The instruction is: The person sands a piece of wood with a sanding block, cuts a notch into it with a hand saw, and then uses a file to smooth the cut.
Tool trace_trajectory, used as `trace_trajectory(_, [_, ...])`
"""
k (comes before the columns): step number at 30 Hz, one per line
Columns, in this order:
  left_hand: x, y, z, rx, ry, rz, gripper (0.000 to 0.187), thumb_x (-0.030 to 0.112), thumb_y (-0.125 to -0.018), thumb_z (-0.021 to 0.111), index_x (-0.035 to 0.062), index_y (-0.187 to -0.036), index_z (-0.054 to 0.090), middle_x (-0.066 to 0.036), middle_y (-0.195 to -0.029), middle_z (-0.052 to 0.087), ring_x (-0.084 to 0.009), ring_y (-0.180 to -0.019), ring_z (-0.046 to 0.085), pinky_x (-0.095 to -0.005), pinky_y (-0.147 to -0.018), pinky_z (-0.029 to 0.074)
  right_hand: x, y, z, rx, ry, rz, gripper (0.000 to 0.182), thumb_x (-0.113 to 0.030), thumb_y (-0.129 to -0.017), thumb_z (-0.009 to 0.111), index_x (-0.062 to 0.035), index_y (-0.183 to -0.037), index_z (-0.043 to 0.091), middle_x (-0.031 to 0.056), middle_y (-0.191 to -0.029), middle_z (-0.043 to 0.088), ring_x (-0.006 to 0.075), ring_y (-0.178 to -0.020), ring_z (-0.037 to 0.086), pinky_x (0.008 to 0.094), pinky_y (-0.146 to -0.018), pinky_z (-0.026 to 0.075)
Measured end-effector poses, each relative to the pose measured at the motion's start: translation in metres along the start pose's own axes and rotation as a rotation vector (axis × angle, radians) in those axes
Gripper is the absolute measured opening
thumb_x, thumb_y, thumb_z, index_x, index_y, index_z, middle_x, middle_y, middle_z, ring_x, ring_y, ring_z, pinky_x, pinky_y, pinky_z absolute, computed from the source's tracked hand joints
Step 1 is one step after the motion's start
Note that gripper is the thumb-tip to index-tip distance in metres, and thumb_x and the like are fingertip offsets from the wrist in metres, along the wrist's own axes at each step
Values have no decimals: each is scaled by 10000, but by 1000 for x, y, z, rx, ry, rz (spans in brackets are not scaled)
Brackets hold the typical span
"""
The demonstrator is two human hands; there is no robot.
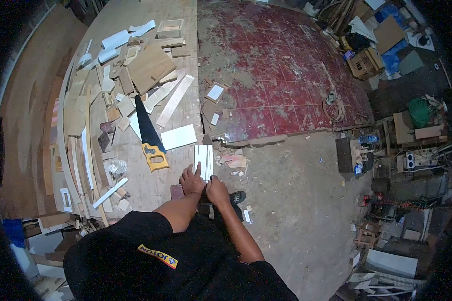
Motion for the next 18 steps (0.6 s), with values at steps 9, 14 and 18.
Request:
trace_trajectory(9, [-2, 0, 1, 1, 6, 2, 701, 212, -789, 655, 332, -1453, 465, -72, -1416, 457, -302, -1313, 397, -500, -1052, 325, 9, -4, 17, 9, -23, -43, 301, -204, -975, 492, 39, -1110, 608, 320, -972, 665, 499, -934, 640, 559, -848, 493])
trace_trajectory(14, [-1, 0, 2, -17, 10, -6, 707, 209, -797, 648, 336, -1465, 451, -81, -1421, 447, -308, -1320, 389, -507, -1060, 319, 0, 7, 11, -9, 20, -19, 311, -209, -971, 497, 60, -1090, 599, 338, -950, 657, 519, -908, 633, 576, -842, 490])
trace_trajectory(18, [1, -1, -6, -54, 24, -15, 707, 199, -803, 638, 323, -1472, 445, -87, -1435, 430, -310, -1337, 370, -507, -1075, 300, 1, 21, 12, -5, 36, -32, 331, -223, -968, 503, 77, -1082, 582, 359, -935, 647, 526, -898, 631, 601, -831, 482])
Point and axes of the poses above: each hand's wrist, its own y-axis away from the middle knuckle, its own z-axis out of the palm, x = y × z, the point moved 1 cm from there along -y, towards the middle knuckle
